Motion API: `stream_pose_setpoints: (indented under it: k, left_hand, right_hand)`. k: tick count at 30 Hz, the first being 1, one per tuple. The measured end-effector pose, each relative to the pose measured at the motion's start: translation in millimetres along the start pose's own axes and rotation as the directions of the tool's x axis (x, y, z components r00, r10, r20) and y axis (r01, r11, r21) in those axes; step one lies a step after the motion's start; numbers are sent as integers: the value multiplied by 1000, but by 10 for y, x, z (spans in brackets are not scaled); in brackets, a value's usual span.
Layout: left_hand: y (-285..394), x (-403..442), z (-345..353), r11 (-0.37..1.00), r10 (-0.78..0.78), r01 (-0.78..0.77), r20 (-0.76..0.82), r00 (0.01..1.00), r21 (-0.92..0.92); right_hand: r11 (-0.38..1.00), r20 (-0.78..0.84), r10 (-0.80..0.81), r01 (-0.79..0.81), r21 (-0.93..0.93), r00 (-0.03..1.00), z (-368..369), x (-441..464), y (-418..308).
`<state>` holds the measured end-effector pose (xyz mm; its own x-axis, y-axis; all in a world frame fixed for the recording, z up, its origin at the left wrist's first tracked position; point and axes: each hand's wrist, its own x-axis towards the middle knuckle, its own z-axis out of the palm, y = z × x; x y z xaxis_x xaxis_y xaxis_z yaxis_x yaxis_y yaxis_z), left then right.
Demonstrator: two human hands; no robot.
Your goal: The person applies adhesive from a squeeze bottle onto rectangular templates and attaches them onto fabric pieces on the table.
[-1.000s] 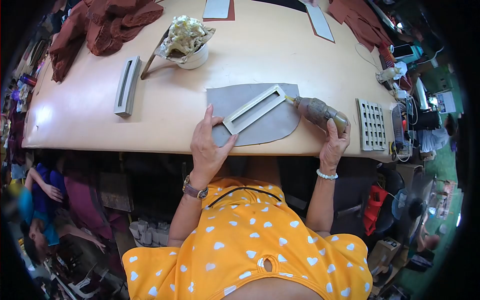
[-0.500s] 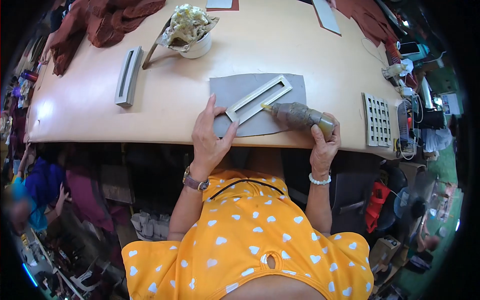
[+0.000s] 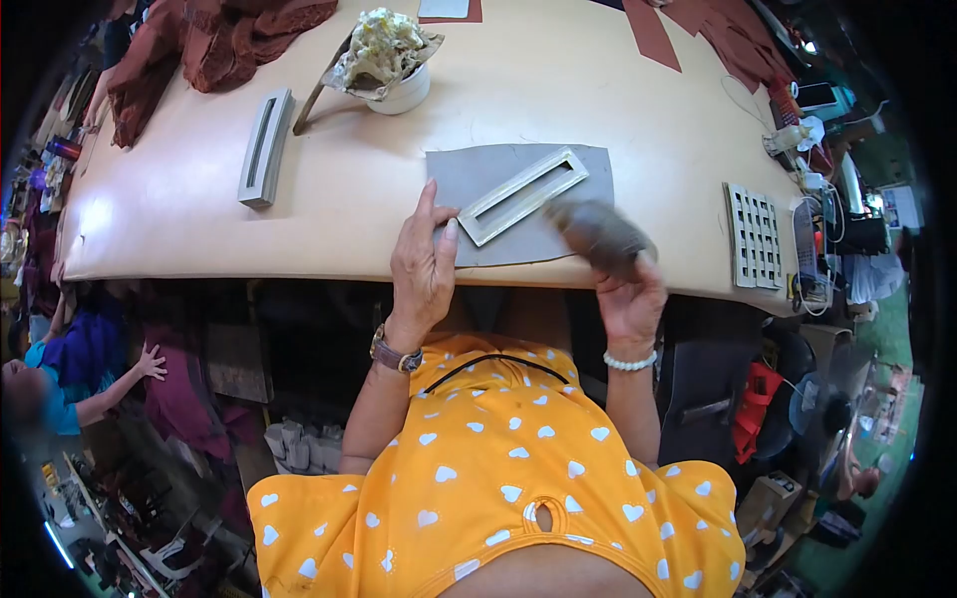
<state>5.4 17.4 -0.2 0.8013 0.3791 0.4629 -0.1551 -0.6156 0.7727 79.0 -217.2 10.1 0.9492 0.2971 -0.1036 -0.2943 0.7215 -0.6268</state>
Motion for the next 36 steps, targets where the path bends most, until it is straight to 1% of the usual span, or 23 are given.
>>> stream_pose_setpoints:
  k: [1,3,4,5,6,9,10,12,13,14,17,20,23,26,29,32,35,36]
  left_hand:
    - [-2,-4,15,1000,-14,14,-2,1000,-11]
    - [9,-3,31,1000,-31,31,-7,1000,2]
    - [21,-1,36,999,-32,32,-10,999,24]
    - [32,2,38,998,-31,31,-10,999,46]
    - [38,-2,37,998,-44,44,-8,999,52]
    - [39,-18,40,996,-55,55,-8,998,70]
    - [32,19,32,996,-31,32,-9,999,79]
    - [44,6,40,996,-44,44,-6,999,73]
    - [45,7,50,997,-40,41,-10,999,62]
    - [42,3,55,998,-39,39,-11,999,53]
    - [41,-9,53,998,-27,27,-6,1000,55]
    - [40,-17,59,998,-16,16,-11,1000,58]
    - [22,-20,50,998,-9,10,-12,1000,69]
    - [21,-21,51,997,-9,10,-9,1000,76]
    - [27,-12,48,998,-11,12,-12,1000,69]
    - [30,-9,47,998,-14,15,-16,1000,64]
    - [35,-5,43,998,-18,19,-13,1000,64]
    - [35,-4,42,998,-20,20,-11,1000,64]
  right_hand:
    - [999,-54,-38,40,34,998,-11,53,-52]
    - [985,-53,-161,158,-66,985,14,210,-229]
    - [926,-76,-276,243,-290,958,-58,337,-289]
    - [811,-75,-390,304,-500,918,-161,482,-328]
    - [649,-49,-499,336,-682,865,-242,579,-341]
    - [344,-41,-514,162,-925,857,-260,731,-354]
    - [-139,149,-574,83,-987,805,-73,670,-376]
    - [-421,458,-567,237,-876,684,297,573,-362]
    - [-554,596,-527,287,-782,606,443,544,-324]
    - [-457,587,-472,387,-801,658,541,542,-260]
    - [-311,543,-260,463,-830,799,631,669,-49]
    - [-383,355,-194,263,-885,914,580,840,107]
    - [-505,243,-130,147,-850,961,617,895,133]
    - [-501,280,-113,189,-845,953,607,872,118]
    - [-429,358,-143,268,-863,923,650,818,58]
    - [-405,400,-205,294,-865,893,699,833,5]
    - [-305,441,-282,356,-883,852,744,842,-66]
    - [-288,420,-265,344,-894,868,768,850,-104]
